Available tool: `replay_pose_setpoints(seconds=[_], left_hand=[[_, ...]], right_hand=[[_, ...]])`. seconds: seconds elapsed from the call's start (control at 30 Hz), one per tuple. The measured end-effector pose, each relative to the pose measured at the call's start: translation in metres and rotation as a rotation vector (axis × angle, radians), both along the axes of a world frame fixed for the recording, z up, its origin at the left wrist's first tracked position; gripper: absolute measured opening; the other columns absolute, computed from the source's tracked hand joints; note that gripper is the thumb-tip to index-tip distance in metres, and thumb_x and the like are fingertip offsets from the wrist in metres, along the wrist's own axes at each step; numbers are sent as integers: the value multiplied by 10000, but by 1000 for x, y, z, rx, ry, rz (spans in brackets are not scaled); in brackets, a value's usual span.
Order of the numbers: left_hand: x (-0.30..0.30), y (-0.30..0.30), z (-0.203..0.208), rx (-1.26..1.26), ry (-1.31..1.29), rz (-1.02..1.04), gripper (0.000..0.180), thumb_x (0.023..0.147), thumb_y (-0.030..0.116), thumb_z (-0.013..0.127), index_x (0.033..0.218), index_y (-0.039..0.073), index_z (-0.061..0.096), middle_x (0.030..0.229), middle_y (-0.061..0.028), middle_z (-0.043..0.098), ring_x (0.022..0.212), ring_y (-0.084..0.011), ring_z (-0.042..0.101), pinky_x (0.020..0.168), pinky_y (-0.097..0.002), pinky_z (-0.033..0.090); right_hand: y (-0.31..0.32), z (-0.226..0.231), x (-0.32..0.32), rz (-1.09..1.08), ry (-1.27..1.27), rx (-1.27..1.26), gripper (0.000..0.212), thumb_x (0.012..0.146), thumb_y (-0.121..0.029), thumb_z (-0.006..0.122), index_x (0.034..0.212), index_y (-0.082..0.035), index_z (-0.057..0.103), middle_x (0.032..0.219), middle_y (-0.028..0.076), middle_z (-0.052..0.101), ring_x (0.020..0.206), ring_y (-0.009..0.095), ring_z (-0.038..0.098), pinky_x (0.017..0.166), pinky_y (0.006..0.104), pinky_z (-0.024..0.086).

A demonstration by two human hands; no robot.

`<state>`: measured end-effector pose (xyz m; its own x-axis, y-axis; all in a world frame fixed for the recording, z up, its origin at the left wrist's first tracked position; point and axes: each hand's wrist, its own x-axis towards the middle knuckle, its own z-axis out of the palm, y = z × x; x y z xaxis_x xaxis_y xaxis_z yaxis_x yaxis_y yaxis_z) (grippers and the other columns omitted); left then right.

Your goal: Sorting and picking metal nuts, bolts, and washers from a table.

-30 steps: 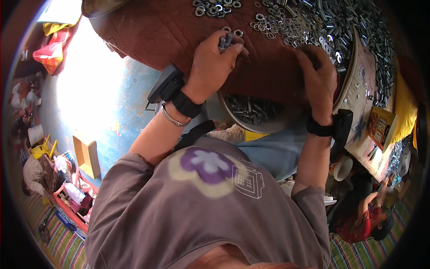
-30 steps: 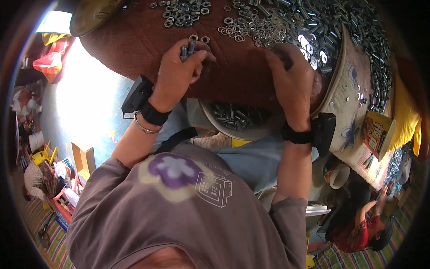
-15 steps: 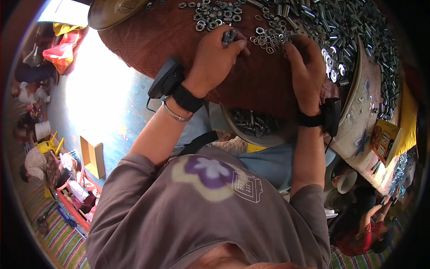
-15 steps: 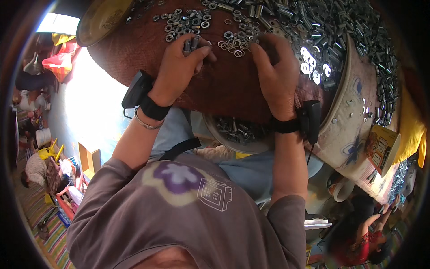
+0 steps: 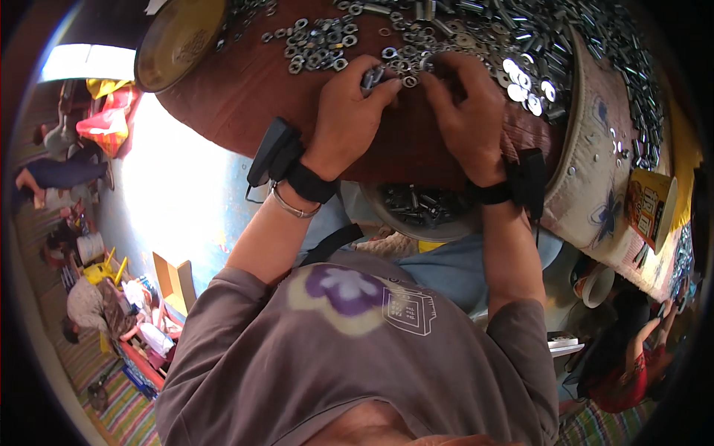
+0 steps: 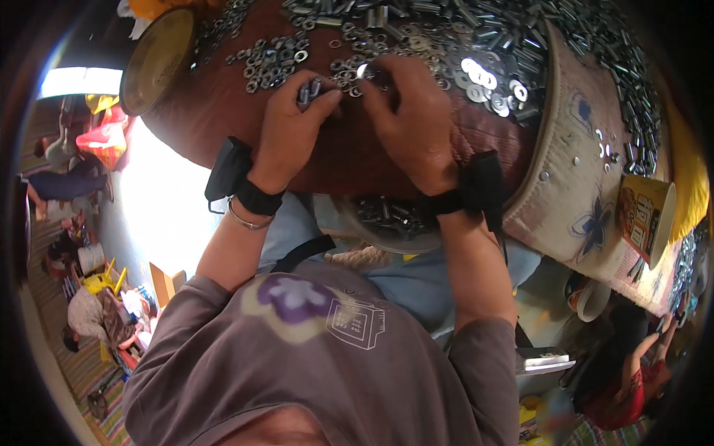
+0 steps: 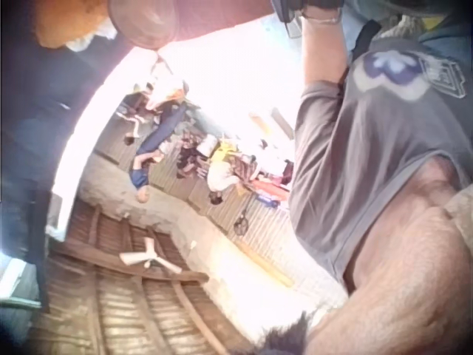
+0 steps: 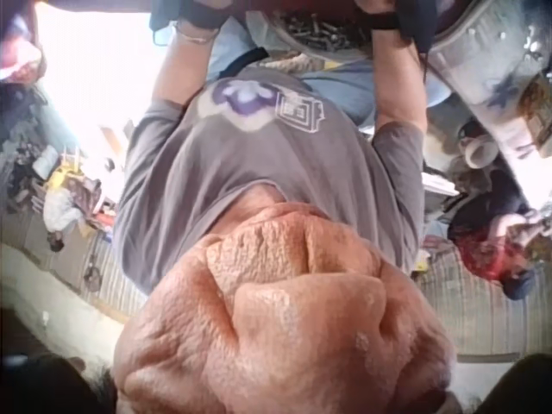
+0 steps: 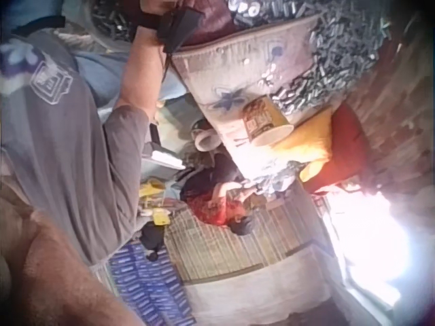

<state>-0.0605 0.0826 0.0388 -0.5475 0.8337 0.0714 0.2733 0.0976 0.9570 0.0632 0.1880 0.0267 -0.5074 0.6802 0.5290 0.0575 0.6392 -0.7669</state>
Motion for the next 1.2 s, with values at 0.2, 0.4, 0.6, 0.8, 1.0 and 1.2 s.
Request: replay_pose_setpoints(seconds=[0.2, 0.4, 0.6, 0.8, 1.0, 1.2], left_hand=[[4, 4, -6, -14, -57, 46, 78, 868, 108, 619, 874, 37, 587, 687, 33, 540, 610, -25, 460, 531, -184, 365], [3, 5, -17, 43, -59, 78, 85, 872, 108, 625, 843, 48, 572, 655, 51, 520, 578, -8, 432, 504, -167, 327], [9, 11, -16, 15, -1, 117, 88, 855, 91, 637, 812, 49, 573, 654, 55, 520, 579, -20, 437, 512, -188, 347], [6, 8, -17, 62, -14, 107, 98, 849, 82, 635, 802, 34, 563, 654, 41, 523, 596, -25, 448, 528, -196, 364], [5, 8, -17, 42, -7, 119, 94, 852, 85, 631, 814, 29, 565, 667, 39, 528, 607, -26, 454, 537, -194, 370], [5, 9, -17, 50, -18, 99, 96, 862, 92, 625, 812, 37, 564, 663, 41, 529, 605, -23, 458, 534, -196, 369]], right_hand=[[0, 0, 5, 4, 19, -50, 227, 752, -64, 682, 959, -31, 593, 832, 125, 591, 664, 266, 588, 578, 328, 474], [-1, -2, 2, 28, 16, 20, 230, 757, -55, 673, 967, -17, 586, 832, 136, 589, 687, 286, 593, 597, 342, 479], [-2, 2, 6, 43, 7, -104, 231, 767, -48, 665, 980, -10, 585, 858, 138, 594, 688, 277, 596, 601, 334, 482], [-2, -1, 4, 50, 0, -53, 238, 774, -61, 667, 989, -5, 583, 874, 144, 598, 719, 281, 607, 600, 331, 485], [-3, 3, 6, 56, -23, -80, 240, 779, -76, 666, 992, -2, 582, 883, 152, 599, 739, 293, 609, 612, 339, 487], [-3, 0, 6, 52, -30, -71, 250, 775, -80, 665, 998, -2, 582, 894, 161, 601, 760, 316, 607, 646, 357, 491]])
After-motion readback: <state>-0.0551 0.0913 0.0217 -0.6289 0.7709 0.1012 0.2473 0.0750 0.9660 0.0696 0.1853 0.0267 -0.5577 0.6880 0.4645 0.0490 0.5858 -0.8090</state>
